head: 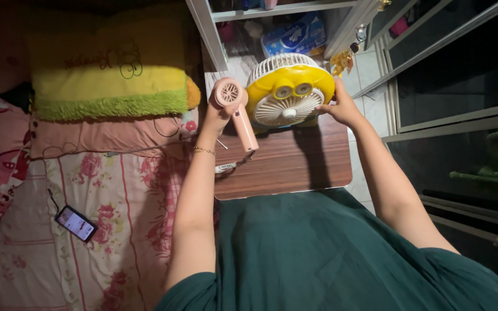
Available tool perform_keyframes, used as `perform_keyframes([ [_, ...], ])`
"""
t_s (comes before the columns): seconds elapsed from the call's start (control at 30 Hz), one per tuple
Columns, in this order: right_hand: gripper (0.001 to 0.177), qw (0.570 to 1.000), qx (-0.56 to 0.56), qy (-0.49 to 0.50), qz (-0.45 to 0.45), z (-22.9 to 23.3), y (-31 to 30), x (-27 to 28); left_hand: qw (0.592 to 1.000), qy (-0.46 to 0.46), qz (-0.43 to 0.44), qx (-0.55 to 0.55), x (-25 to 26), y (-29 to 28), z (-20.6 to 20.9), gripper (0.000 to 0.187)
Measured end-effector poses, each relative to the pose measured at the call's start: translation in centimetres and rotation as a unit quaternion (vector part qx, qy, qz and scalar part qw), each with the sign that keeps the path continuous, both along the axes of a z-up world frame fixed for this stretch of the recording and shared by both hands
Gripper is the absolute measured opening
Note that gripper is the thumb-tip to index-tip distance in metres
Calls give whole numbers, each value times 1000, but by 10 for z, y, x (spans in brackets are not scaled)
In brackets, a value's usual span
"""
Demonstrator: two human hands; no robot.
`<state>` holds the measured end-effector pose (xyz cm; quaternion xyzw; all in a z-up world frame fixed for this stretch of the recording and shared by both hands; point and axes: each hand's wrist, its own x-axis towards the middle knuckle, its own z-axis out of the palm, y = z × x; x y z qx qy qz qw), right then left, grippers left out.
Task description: The person assembles a small portable fan by attaching a pink handheld fan unit to a yellow and blue base. They connect the components, secure the attachment, and adjust the fan's orientation on a small table.
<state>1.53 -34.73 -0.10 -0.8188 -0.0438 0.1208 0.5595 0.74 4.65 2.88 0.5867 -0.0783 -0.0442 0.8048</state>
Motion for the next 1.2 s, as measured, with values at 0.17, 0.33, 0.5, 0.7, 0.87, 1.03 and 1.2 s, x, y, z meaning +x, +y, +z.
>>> perform_keyframes([
  [0.17,96,998,22,55,-14,14,7,10,1000,-18,15,10,8,-10,-1,68],
  [0.33,109,997,-66,17,17,26,3,12,999,-49,-9,16,7,-6,-5,70],
  [0.5,73,937,-347,30,35,23,-1,4,997,-64,-24,44,6,2,-7,76],
  [0.7,26,802,-494,147,304,-34,69,-23,991,-33,-35,123,8,-1,17,77],
  [0.87,40,726,-451,-20,518,-104,184,-60,972,-65,9,227,3,-8,62,77],
  [1.03,59,800,-286,-286,443,-90,263,-65,970,-50,22,237,-8,-13,90,77],
  [1.2,57,803,-239,-328,436,-79,299,-55,987,-52,27,147,-17,-8,89,75],
])
